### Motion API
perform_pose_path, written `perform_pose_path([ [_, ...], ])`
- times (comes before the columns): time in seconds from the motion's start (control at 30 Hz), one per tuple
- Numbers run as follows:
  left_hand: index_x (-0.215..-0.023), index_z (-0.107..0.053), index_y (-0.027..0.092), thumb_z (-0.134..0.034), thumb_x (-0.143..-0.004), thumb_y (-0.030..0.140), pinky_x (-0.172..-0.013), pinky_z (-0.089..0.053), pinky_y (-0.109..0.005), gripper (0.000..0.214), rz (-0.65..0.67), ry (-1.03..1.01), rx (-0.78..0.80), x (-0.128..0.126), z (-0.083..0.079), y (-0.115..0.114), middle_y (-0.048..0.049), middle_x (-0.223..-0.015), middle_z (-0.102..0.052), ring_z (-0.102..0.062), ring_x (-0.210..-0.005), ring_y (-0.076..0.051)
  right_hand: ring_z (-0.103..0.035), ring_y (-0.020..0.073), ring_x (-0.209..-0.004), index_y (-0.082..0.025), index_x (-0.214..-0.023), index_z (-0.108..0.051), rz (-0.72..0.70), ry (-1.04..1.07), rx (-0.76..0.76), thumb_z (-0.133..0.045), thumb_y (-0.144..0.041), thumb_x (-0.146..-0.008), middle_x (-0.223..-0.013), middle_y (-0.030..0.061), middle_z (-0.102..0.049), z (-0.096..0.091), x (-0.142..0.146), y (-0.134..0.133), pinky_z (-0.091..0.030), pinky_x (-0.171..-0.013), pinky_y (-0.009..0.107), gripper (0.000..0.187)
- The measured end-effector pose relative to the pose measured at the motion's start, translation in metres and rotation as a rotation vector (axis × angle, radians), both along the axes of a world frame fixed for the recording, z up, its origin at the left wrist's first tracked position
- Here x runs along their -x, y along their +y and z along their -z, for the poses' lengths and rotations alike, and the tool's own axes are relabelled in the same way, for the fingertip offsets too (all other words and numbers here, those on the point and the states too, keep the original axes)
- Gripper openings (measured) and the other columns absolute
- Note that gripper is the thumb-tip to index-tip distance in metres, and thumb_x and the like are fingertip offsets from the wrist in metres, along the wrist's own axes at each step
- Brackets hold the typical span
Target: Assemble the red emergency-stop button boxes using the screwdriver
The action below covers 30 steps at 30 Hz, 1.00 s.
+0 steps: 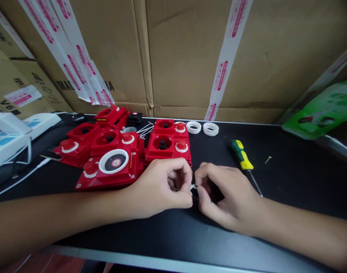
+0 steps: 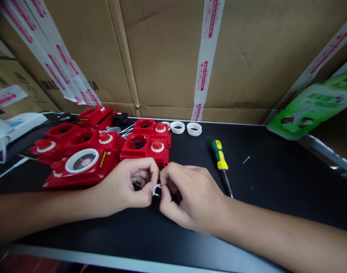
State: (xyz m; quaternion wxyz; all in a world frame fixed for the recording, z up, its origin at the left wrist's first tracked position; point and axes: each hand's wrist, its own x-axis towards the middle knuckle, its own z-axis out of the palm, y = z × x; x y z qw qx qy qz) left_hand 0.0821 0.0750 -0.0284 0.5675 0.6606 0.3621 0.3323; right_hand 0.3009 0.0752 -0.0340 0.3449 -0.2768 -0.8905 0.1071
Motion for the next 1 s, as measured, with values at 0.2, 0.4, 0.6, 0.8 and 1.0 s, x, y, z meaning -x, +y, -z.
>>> perform_pose_path([
  [0.2, -0.084, -0.064, 0.018, -0.068, -0.077, 0.008, -0.067, -0.051, -0.022, 0.013, 0.007, -0.062, -0.066, 0.0027, -0.0013, 0.0014, 0.0036, -0.080, -0.065, -0.061, -0.072, -0.011, -0.054, 0.0092, -0.055, -0.022, -0.104, -0.060, -0.083, 0.006, 0.128, -0.062, -0.018, -0.096, -0.075, -0.0053, -0.064, -0.0008, -0.0036, 0.0023, -0.045, -0.055, 0.023, 0.009],
  [0.4, -0.081, -0.061, 0.019, -0.066, -0.075, 0.009, -0.063, -0.051, -0.023, 0.013, -0.025, -0.006, -0.115, 0.0022, -0.0015, 0.0005, 0.0031, -0.080, -0.064, -0.062, -0.072, -0.012, -0.052, 0.0098, -0.059, -0.022, -0.099, -0.060, -0.127, 0.034, 0.062, -0.057, -0.017, -0.107, -0.076, -0.0038, -0.066, -0.0003, -0.0037, 0.0029, -0.046, -0.062, 0.025, 0.009],
  [0.6, -0.078, -0.057, 0.020, -0.062, -0.072, 0.010, -0.051, -0.048, -0.019, 0.013, -0.071, 0.031, -0.116, 0.0035, -0.0015, -0.0003, 0.0050, -0.074, -0.058, -0.057, -0.061, -0.010, -0.043, 0.0091, -0.056, -0.024, -0.092, -0.052, -0.127, 0.053, 0.114, -0.054, -0.016, -0.105, -0.069, -0.0083, -0.053, -0.0020, -0.0054, 0.0011, -0.039, -0.058, 0.024, 0.016],
  [0.8, -0.086, -0.062, 0.020, -0.069, -0.078, 0.008, -0.059, -0.060, -0.021, 0.016, -0.056, -0.039, -0.126, 0.0055, -0.0016, 0.0003, 0.0026, -0.085, -0.063, -0.068, -0.071, -0.012, -0.049, 0.0081, -0.059, -0.022, -0.091, -0.055, -0.091, 0.092, 0.274, -0.054, -0.019, -0.108, -0.073, -0.0057, -0.059, -0.0049, -0.0068, 0.0019, -0.040, -0.056, 0.022, 0.017],
  [1.0, -0.096, -0.070, 0.018, -0.070, -0.089, 0.011, -0.067, -0.064, -0.021, 0.010, -0.039, -0.010, -0.115, 0.0052, -0.0040, -0.0012, 0.0012, -0.082, -0.072, -0.073, -0.072, -0.012, -0.058, 0.0101, -0.066, -0.020, -0.100, -0.063, -0.114, 0.094, 0.326, -0.055, -0.024, -0.110, -0.082, -0.0014, -0.068, -0.0050, -0.0077, 0.0041, -0.047, -0.063, 0.025, 0.014],
])
